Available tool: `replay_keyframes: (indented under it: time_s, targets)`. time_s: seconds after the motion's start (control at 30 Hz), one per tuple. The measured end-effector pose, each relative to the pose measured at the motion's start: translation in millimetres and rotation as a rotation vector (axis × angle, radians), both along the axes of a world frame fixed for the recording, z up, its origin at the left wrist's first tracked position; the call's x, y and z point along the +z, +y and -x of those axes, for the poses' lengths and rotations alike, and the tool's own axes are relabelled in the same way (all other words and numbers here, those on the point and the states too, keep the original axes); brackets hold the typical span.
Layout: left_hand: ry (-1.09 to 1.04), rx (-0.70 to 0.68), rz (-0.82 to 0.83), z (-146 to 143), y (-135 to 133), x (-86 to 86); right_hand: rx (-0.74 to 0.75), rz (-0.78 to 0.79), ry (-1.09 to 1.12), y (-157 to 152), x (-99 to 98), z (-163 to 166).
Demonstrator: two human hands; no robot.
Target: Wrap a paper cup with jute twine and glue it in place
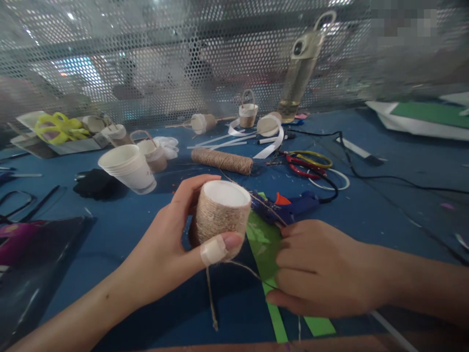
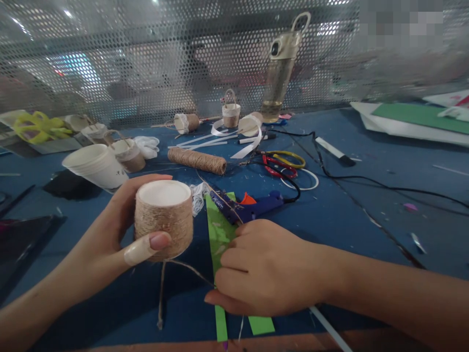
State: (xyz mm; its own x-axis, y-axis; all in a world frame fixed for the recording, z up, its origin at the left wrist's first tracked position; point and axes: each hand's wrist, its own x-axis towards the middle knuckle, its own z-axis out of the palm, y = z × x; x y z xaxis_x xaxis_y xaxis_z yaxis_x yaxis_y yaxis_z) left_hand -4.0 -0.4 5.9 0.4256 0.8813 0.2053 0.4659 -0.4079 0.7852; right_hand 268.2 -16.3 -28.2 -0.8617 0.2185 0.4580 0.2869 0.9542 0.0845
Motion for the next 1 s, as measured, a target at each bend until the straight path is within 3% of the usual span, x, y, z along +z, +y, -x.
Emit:
replay_keyframes:
  time_s: [0.37,0.63,0.8,1.0]
  targets:
    - [-0.159,-0.021,0.034,3.2,-0.6,-10.8,-0.014,0.008,-0.021,-0.1,-2.5,0.4]
    - [-0.197,-0.020,-0.015,1.1,-3.5,-9.1,-0.054,0.021,-0.050,-0.9,-2.5,0.5]
    - [-0.172,-0.122,-0.121,2.0,-5.0,-6.3,-0.080,0.130,-0.056,-0.9,-4.9,-0.1]
    - [-0.164,-0.297,-0.101,5.2,-9.0,-10.3,-0.152,0.157,0.071,1.2,-1.2,2.2]
